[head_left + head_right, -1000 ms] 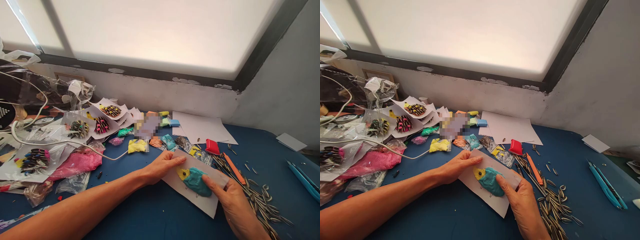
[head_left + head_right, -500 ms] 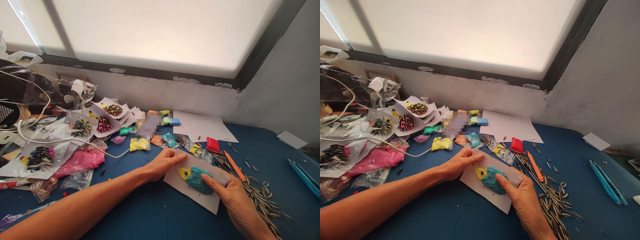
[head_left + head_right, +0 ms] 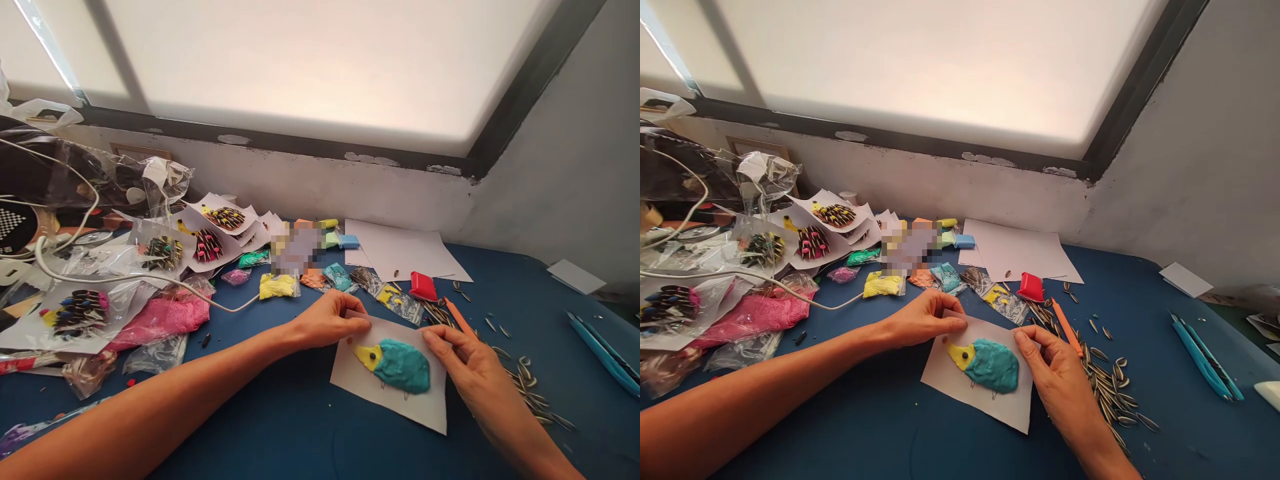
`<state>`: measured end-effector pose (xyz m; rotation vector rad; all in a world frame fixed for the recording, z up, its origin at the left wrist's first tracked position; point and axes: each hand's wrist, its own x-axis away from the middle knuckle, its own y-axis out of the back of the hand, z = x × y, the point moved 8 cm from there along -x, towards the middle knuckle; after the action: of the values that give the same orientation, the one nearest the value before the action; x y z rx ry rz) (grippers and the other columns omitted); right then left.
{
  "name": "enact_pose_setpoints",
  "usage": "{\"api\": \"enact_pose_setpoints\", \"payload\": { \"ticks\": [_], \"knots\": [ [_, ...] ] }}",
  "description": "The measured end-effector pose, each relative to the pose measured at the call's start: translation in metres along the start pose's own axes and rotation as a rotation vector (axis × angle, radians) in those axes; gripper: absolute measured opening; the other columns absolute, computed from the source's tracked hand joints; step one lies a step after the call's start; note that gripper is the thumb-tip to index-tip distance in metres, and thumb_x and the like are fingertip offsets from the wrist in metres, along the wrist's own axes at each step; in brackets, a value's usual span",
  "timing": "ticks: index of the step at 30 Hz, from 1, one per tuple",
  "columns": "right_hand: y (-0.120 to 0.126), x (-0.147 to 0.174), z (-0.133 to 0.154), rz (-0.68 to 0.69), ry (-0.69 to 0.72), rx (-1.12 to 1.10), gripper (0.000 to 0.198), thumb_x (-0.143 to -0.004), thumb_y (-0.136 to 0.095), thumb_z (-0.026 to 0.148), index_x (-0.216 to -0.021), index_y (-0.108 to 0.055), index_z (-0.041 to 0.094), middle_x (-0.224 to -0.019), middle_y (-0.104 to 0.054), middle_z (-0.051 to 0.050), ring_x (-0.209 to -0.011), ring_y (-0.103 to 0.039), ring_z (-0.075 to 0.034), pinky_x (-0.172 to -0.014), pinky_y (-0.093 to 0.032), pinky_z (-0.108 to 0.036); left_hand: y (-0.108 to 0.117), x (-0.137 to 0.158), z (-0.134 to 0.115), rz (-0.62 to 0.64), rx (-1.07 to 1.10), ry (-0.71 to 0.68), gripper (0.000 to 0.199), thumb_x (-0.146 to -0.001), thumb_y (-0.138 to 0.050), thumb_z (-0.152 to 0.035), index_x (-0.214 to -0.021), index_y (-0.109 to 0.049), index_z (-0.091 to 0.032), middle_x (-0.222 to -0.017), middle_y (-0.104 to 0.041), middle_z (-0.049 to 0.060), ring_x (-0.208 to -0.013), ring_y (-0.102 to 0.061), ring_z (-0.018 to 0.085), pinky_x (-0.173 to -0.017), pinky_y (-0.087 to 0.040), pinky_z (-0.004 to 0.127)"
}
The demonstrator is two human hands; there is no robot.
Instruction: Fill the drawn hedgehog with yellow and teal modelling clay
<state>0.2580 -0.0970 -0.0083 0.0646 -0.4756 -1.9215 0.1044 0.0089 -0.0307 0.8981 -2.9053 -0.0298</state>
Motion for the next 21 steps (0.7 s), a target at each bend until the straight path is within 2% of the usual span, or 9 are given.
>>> {"api": "enact_pose_setpoints", "payload": {
  "ticks": [3,5,7,10,12,14,17,21],
  "knots": [
    [0.003,0.001,0.008,-0.029,0.081,0.138,0.039,-0.071,-0.066,0.064,-0.077,-0.076,0.026,-0.070,-0.070,-0.003,-0.065,-0.063,-0.023,-0.055,-0.050,-0.033,0.003,0.003,-0.003,0.062,-0.218,0.057,0.019,-0.076,-0.059,-0.033,-0.075,-0.062,-0.014,-0.062,-0.059,0.000,-0.052,-0.048,0.009,-0.046,-0.030,0.021],
    [0.004,0.003,0.010,-0.059,0.132,0.227,0.037,-0.074,-0.064,0.061,-0.083,-0.077,0.027,-0.074,-0.071,-0.004,-0.070,-0.064,-0.026,-0.060,-0.050,-0.037,0.005,0.004,-0.010,0.079,-0.360,0.025,0.022,-0.079,-0.056,-0.034,-0.072,-0.062,-0.014,-0.061,-0.059,0.000,-0.053,-0.048,0.010,-0.047,-0.030,0.021],
    [0.007,0.006,0.013,-0.124,0.201,0.288,0.033,-0.076,-0.063,0.055,-0.089,-0.077,0.028,-0.089,-0.073,-0.005,-0.085,-0.065,-0.030,-0.075,-0.050,-0.043,0.007,0.005,-0.018,0.048,-0.517,-0.046,0.024,-0.081,-0.057,-0.035,-0.071,-0.064,-0.014,-0.062,-0.060,0.002,-0.055,-0.049,0.011,-0.049,-0.031,0.022],
    [0.003,0.019,0.026,-0.210,0.483,0.468,0.027,-0.085,-0.057,0.044,-0.098,-0.076,0.030,-0.115,-0.068,-0.006,-0.112,-0.059,-0.030,-0.095,-0.044,-0.045,0.010,0.006,-0.026,-0.038,-0.745,-0.135,0.014,-0.079,-0.058,-0.024,-0.076,-0.069,-0.016,-0.073,-0.068,0.004,-0.064,-0.055,0.014,-0.056,-0.032,0.024],
    [-0.011,0.031,0.034,-0.199,0.714,0.650,0.026,-0.090,-0.053,0.037,-0.103,-0.074,0.030,-0.119,-0.066,-0.006,-0.113,-0.059,-0.027,-0.095,-0.046,-0.042,0.010,0.005,-0.024,-0.050,-0.829,-0.144,0.016,-0.077,-0.055,-0.017,-0.080,-0.071,-0.018,-0.079,-0.070,0.004,-0.068,-0.057,0.015,-0.059,-0.033,0.025],
    [-0.027,0.041,0.035,-0.160,0.875,0.794,0.025,-0.092,-0.053,0.032,-0.107,-0.073,0.029,-0.123,-0.064,-0.008,-0.113,-0.060,-0.026,-0.093,-0.047,-0.040,0.009,0.004,-0.021,-0.033,-0.858,-0.125,0.018,-0.077,-0.053,-0.015,-0.081,-0.070,-0.018,-0.081,-0.070,0.004,-0.070,-0.058,0.015,-0.060,-0.034,0.025],
    [-0.045,0.050,0.033,-0.132,1.029,0.956,0.027,-0.092,-0.053,0.029,-0.112,-0.071,0.023,-0.132,-0.059,-0.012,-0.118,-0.056,-0.028,-0.094,-0.047,-0.043,0.009,0.003,-0.018,-0.015,-0.873,-0.102,0.017,-0.077,-0.054,-0.015,-0.084,-0.069,-0.019,-0.079,-0.069,0.001,-0.070,-0.057,0.014,-0.061,-0.034,0.024],
    [-0.058,0.057,0.032,-0.138,1.145,1.101,0.029,-0.093,-0.052,0.025,-0.113,-0.070,0.017,-0.137,-0.054,-0.019,-0.122,-0.052,-0.033,-0.091,-0.047,-0.046,0.011,0.001,-0.016,-0.001,-0.885,-0.084,0.016,-0.077,-0.056,-0.017,-0.086,-0.069,-0.019,-0.079,-0.068,-0.001,-0.069,-0.056,0.012,-0.060,-0.034,0.023]
  ]
}}
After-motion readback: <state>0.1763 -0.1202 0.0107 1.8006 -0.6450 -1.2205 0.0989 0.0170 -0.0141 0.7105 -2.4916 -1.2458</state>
